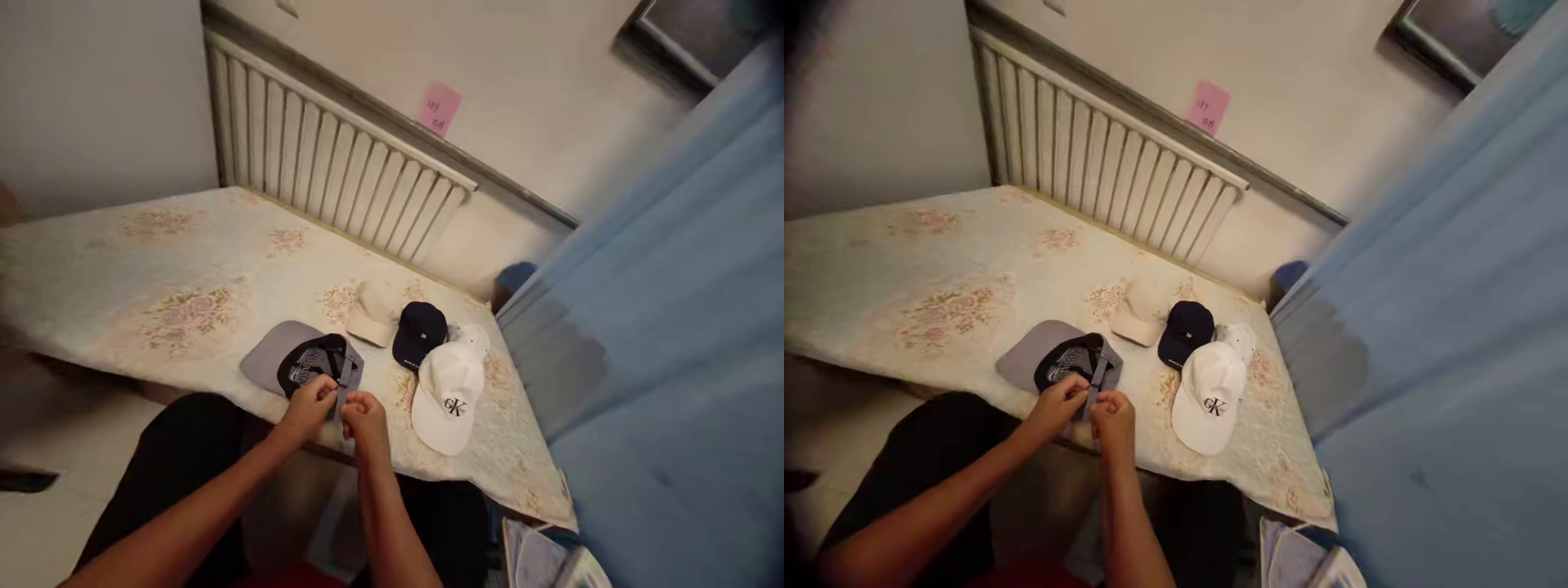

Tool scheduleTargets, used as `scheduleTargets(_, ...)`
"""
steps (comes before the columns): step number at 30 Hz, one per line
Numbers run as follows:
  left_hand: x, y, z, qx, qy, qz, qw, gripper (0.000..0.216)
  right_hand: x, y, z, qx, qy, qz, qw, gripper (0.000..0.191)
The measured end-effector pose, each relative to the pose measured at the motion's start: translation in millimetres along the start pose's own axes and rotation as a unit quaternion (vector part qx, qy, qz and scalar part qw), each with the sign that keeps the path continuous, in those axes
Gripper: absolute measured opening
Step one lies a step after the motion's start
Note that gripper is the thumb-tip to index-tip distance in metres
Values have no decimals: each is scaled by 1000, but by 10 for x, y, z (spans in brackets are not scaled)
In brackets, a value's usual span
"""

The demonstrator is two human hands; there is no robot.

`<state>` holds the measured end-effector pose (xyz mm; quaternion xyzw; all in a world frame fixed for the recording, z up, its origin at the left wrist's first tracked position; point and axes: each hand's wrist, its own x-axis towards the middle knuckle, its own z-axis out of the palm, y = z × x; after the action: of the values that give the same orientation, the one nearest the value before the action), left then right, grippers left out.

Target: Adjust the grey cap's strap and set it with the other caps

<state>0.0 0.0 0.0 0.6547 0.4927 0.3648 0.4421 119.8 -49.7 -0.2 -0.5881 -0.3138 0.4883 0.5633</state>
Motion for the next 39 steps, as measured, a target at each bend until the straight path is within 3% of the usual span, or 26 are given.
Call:
scheduleTargets(20,-28,-74,49,-51,-39,18,998,22,28,-123,-55,58,-29,25,998,16)
scheduleTargets(25,-4,-72,57,-52,-25,21,998,26,44,-137,-67,65,-34,22,997,16)
scheduleTargets(39,12,-7,75,-50,-45,14,998,18,83,-148,-142,84,-40,17,996,18)
